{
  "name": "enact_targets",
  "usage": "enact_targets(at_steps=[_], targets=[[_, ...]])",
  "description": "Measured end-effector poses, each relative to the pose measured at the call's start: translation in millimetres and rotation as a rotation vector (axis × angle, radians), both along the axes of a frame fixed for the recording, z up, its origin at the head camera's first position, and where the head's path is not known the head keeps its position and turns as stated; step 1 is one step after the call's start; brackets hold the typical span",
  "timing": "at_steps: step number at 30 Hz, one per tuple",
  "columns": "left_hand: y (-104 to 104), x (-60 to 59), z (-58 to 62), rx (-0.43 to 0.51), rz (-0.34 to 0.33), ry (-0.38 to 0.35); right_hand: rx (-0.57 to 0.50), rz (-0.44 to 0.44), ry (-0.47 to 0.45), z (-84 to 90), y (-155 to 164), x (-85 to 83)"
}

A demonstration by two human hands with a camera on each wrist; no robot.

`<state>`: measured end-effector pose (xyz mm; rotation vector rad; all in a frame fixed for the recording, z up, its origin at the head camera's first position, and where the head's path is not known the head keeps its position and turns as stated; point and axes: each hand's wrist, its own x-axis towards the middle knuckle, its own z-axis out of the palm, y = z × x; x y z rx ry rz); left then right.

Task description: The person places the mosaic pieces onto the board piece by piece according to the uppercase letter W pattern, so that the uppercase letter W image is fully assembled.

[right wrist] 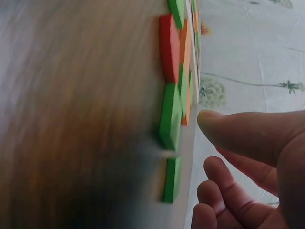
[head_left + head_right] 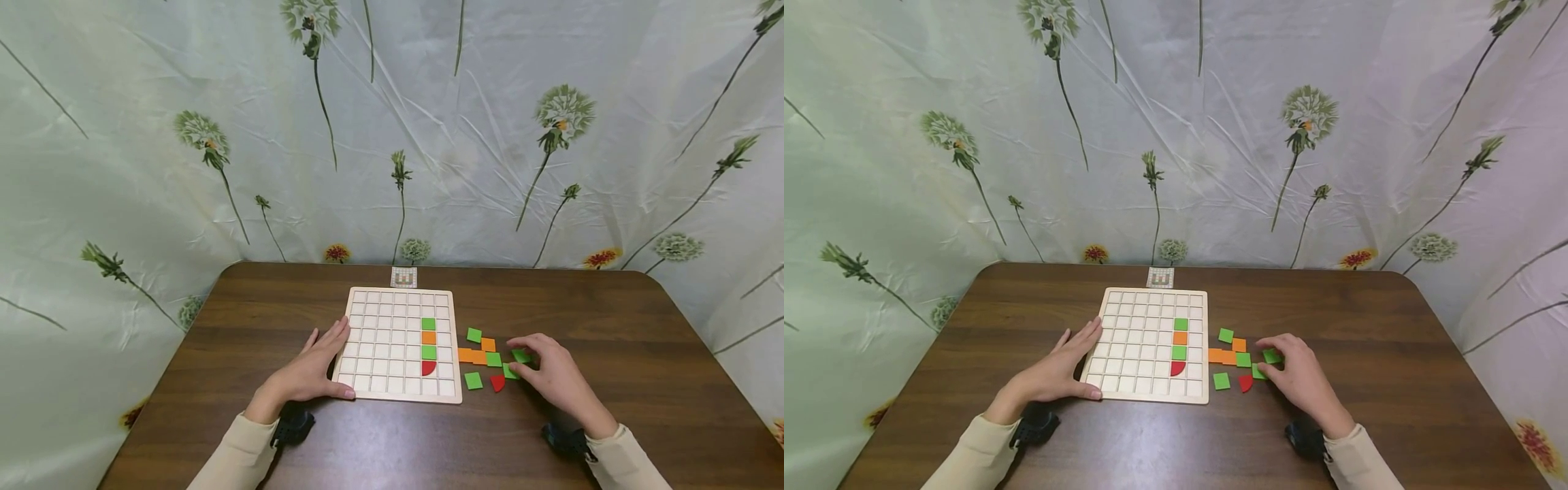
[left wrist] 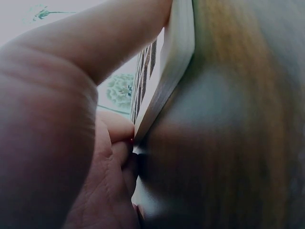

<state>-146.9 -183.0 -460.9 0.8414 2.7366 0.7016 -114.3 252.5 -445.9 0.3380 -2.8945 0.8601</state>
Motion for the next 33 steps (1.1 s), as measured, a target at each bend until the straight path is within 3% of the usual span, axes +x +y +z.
enact_targets(at_steps=[7, 20, 33], targets=[[0, 0.8, 1.9, 0.035, -0.014, 0.012, 0.005, 0.008, -0.007, -1.6, 12, -1.8], [0, 0.9, 2.0, 0.029, -0.008, 0.001, 0.064, 0.019, -0.094, 0.4, 21, -8.6], [0, 1.9, 3.6, 0.017, 0.000, -0.012, 0.056, 0.057, -0.126, -0.8, 26, -13.1]])
